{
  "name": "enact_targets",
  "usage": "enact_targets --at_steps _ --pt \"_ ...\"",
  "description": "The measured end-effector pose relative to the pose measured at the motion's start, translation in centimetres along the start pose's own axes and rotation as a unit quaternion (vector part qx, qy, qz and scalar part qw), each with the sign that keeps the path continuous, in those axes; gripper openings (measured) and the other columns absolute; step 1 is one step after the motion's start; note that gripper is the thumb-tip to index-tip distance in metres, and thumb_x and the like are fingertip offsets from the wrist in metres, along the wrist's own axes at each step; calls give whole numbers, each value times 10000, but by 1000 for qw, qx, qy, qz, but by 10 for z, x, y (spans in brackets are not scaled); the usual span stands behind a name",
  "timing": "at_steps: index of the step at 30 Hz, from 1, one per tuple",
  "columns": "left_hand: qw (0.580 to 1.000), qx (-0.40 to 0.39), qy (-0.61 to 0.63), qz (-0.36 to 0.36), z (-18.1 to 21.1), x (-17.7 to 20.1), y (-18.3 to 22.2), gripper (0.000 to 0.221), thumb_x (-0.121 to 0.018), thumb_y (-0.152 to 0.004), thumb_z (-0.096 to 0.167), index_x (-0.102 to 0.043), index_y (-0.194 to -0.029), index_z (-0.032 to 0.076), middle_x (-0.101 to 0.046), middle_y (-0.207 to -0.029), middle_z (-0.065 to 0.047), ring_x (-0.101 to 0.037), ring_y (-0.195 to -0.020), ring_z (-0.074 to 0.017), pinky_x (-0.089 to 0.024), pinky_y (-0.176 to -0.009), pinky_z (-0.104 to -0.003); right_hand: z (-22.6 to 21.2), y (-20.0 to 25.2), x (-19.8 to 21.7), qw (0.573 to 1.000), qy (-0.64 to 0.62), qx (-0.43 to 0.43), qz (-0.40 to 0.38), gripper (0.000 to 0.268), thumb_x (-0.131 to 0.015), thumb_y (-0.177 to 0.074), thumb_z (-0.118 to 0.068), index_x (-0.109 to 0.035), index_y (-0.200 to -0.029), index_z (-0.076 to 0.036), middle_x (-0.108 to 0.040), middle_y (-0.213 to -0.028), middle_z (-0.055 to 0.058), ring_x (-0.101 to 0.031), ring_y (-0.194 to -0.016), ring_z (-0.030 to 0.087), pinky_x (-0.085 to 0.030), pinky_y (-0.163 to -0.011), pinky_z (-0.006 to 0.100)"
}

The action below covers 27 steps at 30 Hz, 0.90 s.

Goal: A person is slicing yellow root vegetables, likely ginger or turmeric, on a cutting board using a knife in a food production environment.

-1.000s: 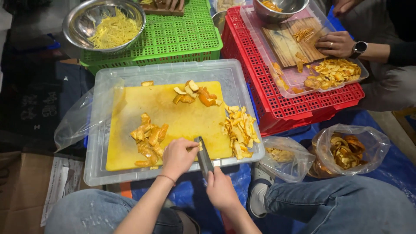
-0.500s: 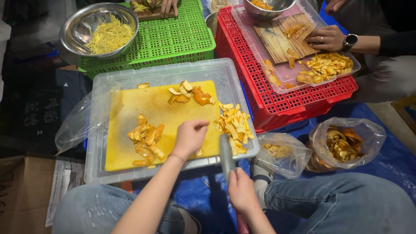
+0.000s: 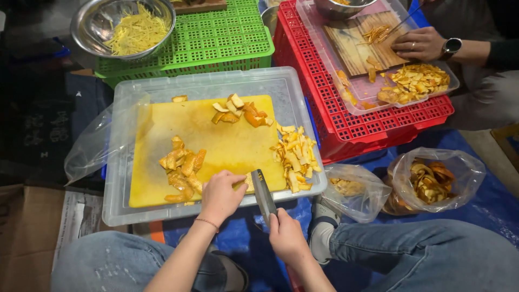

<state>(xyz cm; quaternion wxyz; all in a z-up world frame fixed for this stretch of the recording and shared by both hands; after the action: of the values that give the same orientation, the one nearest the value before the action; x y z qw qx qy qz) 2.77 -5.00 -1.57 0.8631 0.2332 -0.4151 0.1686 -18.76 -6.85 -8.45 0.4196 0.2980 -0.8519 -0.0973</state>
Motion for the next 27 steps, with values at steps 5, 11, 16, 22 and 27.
enact_targets --at_steps 5,11,16,22,27 --pt "1000 18 4 -13 1 2 0 305 -641 -918 412 -804 -1151 302 -728 -1097 66 -639 -1085 -194 -438 -984 -473 -1 -4 -2 1000 -2 -1 -14 325 -404 -1033 -348 -483 -818 -117 -646 -773 144 -591 -812 460 -372 -750 511" --pt "999 28 8 -19 1 3 0 300 -659 -915 415 -804 -1154 304 -727 -1093 72 -643 -1077 -187 -434 -993 -460 -3 -4 -2 999 -33 -17 -17 328 -425 -1028 -348 -482 -794 -125 -643 -751 90 -614 -778 348 -407 -759 455" --pt "999 44 7 -24 -1 2 -3 286 -683 -897 431 -817 -1123 319 -719 -1050 83 -647 -1046 -175 -439 -974 -439 -19 -5 2 998 -41 -28 -25 329 -419 -1029 -350 -508 -821 -112 -667 -807 119 -631 -841 366 -420 -785 464" --pt "998 52 9 -37 2 7 -2 261 -686 -921 412 -816 -1124 312 -715 -1072 69 -646 -1058 -193 -462 -960 -449 -10 -8 -8 1000 -16 5 -6 323 -411 -1026 -339 -471 -800 -115 -635 -752 146 -590 -809 467 -365 -751 516" --pt "999 35 3 -19 -2 1 -8 276 -668 -887 417 -825 -1098 333 -724 -1076 56 -646 -1075 -218 -466 -946 -479 -19 -7 -4 1000 -15 14 -11 335 -395 -1040 -341 -454 -807 -107 -632 -743 146 -593 -832 469 -377 -767 518"
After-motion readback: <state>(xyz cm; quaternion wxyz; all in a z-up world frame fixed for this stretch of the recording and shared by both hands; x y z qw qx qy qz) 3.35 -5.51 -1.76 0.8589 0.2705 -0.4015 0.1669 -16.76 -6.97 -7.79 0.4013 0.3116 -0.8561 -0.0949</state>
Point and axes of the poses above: each hand's wrist, its own y-axis away from the middle knuckle, its own x-axis out of the back of the hand, z = x × y, the point moved 6 cm from there along -y, towards the middle knuckle
